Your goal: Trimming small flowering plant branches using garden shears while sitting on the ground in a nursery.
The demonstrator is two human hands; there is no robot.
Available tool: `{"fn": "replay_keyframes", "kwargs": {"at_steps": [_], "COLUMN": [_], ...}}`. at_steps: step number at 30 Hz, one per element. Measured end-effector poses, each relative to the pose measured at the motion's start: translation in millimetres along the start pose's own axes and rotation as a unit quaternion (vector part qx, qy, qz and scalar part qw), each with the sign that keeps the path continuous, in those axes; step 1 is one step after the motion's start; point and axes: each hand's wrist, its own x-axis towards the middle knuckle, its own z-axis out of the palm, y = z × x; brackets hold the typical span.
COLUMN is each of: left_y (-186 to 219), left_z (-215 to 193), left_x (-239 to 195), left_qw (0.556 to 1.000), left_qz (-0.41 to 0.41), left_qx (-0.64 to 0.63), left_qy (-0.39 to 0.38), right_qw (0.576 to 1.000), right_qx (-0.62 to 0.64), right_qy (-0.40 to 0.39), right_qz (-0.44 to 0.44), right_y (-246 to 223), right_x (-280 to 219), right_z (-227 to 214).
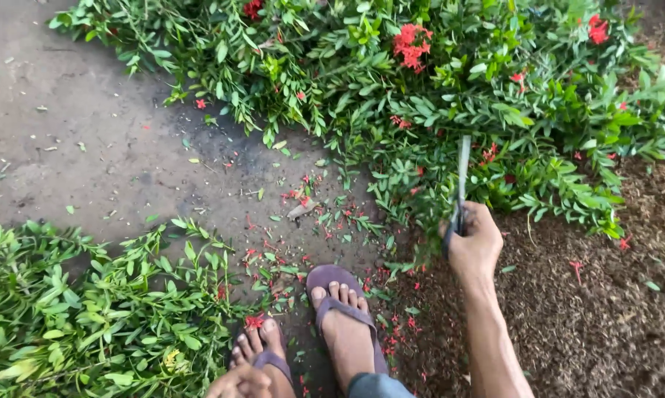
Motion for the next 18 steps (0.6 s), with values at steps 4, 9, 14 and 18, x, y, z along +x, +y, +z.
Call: {"fn": "replay_keyframes", "kwargs": {"at_steps": [4,9,14,18], "left_y": [-49,-89,-44,-35], "left_z": [240,389,404,405], "left_x": [36,71,85,84], "left_qw": [0.759,0.324,-0.078,-0.239], "left_qz": [0.359,0.525,0.570,0.631], "left_qx": [0.540,0.726,0.762,0.669], "left_qy": [0.059,0.303,0.296,0.312], "right_qw": [0.943,0.864,0.863,0.861], "right_qx": [0.314,0.468,0.444,0.430], "right_qy": [-0.068,-0.145,-0.222,-0.271], "right_qz": [0.087,0.118,0.093,0.031], "right_y": [-47,-70,-87,-107], "right_x": [-21,-36,-39,-39], "right_z": [-24,-25,-25,-30]}}
